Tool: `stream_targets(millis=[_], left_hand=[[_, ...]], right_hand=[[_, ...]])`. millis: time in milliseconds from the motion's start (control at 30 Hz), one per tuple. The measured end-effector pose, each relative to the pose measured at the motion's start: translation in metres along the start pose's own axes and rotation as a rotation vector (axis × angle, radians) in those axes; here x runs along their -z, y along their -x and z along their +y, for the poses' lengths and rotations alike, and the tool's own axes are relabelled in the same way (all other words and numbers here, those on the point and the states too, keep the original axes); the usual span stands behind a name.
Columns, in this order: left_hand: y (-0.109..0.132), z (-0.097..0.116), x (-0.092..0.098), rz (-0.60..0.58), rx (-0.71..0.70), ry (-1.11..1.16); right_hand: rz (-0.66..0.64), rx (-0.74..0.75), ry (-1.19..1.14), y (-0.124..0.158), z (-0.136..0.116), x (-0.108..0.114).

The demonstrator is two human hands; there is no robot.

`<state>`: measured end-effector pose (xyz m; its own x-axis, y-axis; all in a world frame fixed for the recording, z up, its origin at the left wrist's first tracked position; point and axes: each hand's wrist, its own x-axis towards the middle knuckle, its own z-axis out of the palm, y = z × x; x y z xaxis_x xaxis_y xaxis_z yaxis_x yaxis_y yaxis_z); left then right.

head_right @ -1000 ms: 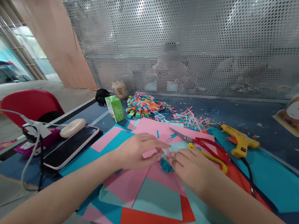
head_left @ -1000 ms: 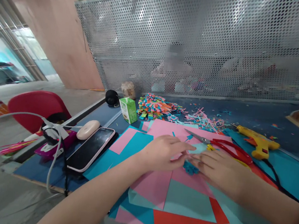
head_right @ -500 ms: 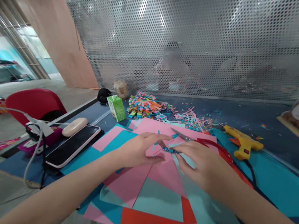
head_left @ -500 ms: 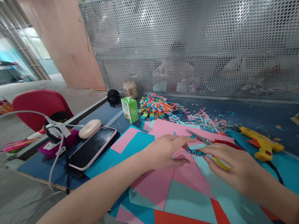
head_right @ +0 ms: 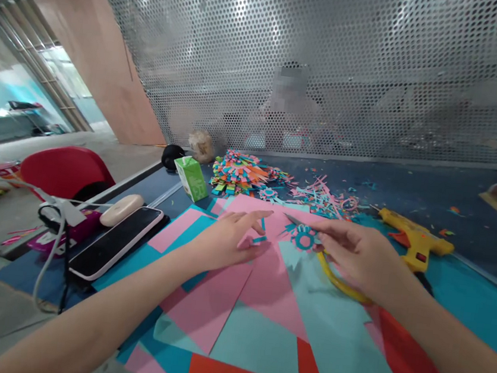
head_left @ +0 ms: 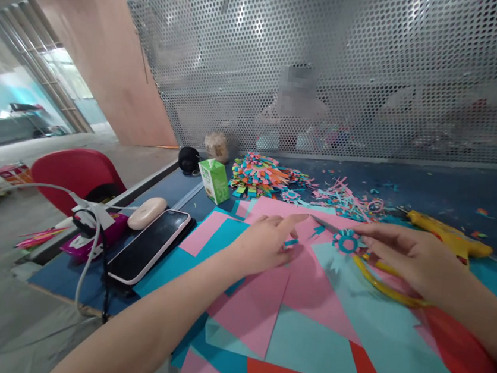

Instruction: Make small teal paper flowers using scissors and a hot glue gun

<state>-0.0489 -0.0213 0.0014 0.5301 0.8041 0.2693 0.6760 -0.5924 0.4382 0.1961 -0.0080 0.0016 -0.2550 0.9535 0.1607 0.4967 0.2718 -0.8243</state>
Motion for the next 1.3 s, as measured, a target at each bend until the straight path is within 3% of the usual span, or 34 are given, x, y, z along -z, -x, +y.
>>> stream_targets(millis=[100,200,267,367,433,700,967,1167,1300], left_hand=[[-0.003,-0.006,0.000,-0.019,-0.004,-0.100],[-0.005,-0.011,-0.003,-0.028,0.000,-0.131],[-0.007,-0.013,-0.005,-0.040,0.007,-0.158],[-0.008,-0.015,-0.006,-0.060,0.011,-0.210],[-0.008,-0.015,-0.005,-0.065,0.022,-0.238],[-0.007,-0.013,-0.002,-0.027,0.019,-0.241],[-0.004,-0.012,0.005,0.126,0.132,-0.191],[-0.002,-0.012,0.007,-0.084,0.100,-0.242],[-0.003,-0.009,0.004,-0.136,0.067,-0.305]], right_hand=[[0.121,0.059,0.195,0.000,0.000,0.011],[0.277,0.318,0.461,0.004,-0.002,0.012],[0.198,0.531,0.557,0.009,-0.004,0.008],[-0.132,0.734,0.599,0.018,-0.007,-0.001],[-0.248,0.741,0.609,0.021,-0.008,-0.005],[-0.167,0.664,0.631,0.008,-0.002,0.000],[-0.148,0.602,0.611,0.008,0.003,-0.003],[-0.157,0.626,0.610,0.006,0.007,-0.005],[-0.166,0.614,0.625,0.007,0.007,-0.005]])
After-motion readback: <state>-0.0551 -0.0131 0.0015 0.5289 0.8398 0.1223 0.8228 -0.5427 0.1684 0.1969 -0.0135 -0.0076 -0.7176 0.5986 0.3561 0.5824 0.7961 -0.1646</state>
